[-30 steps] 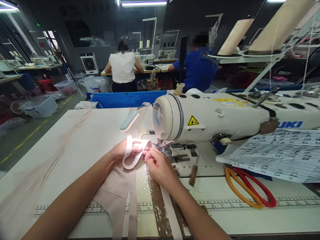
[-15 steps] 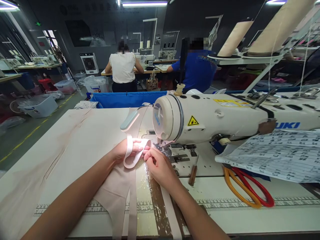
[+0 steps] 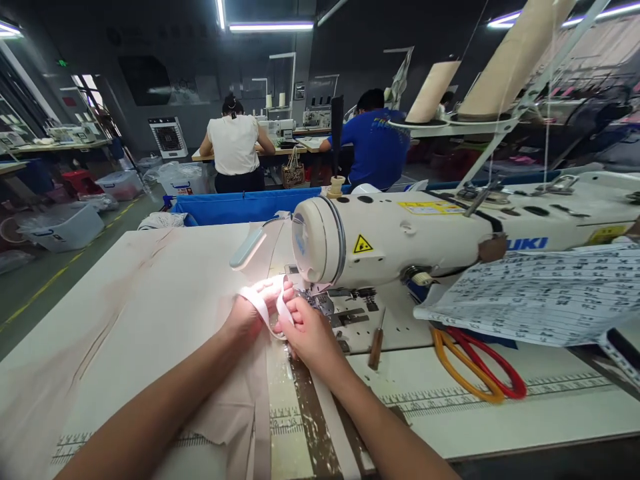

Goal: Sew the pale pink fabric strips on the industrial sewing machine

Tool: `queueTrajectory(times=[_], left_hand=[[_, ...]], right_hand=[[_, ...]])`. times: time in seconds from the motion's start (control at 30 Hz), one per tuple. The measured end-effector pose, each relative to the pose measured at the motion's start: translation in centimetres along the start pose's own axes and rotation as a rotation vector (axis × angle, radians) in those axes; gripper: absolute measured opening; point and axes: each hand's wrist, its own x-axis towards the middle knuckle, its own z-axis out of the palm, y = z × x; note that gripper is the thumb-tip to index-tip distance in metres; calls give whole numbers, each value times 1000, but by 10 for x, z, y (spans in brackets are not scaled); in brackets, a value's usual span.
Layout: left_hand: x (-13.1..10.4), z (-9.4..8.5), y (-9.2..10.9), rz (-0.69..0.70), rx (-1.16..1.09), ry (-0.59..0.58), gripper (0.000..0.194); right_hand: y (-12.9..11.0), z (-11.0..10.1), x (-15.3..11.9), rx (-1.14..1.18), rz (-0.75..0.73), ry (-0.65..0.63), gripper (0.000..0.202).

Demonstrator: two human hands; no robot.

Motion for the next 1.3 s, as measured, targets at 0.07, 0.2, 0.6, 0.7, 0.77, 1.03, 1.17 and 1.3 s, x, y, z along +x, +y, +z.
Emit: queueTrajectory(times=[0.07,0.2,0.6,0.7,0.77,1.03,1.17,1.3], left_hand=[[3,-2,-1,1,-17,5,19],[5,-4,-1,49,-44,86,26],[-1,3,5,101,83,132,54],[-1,2,5,105,95,126,57],[-1,1,5,107,98,116,57],[0,0,6,90,84,104,58],[0,-1,6,86,84,93,57],[-1,1,7,74,98,86,56]], right_hand=[[1,-5,2,9,9,-16,21],[2,-14,4,-53,6,-41,25],[6,-10,5,-257,-51,19,20],[8,-10,6,-269,-60,14,19],[7,-11,6,-273,-60,9,19],[-1,-12,2,-262,-29,-20,19],[-3,-12,1,-271,-46,-12,22],[-5,-11,0,-292,-108,14,31]])
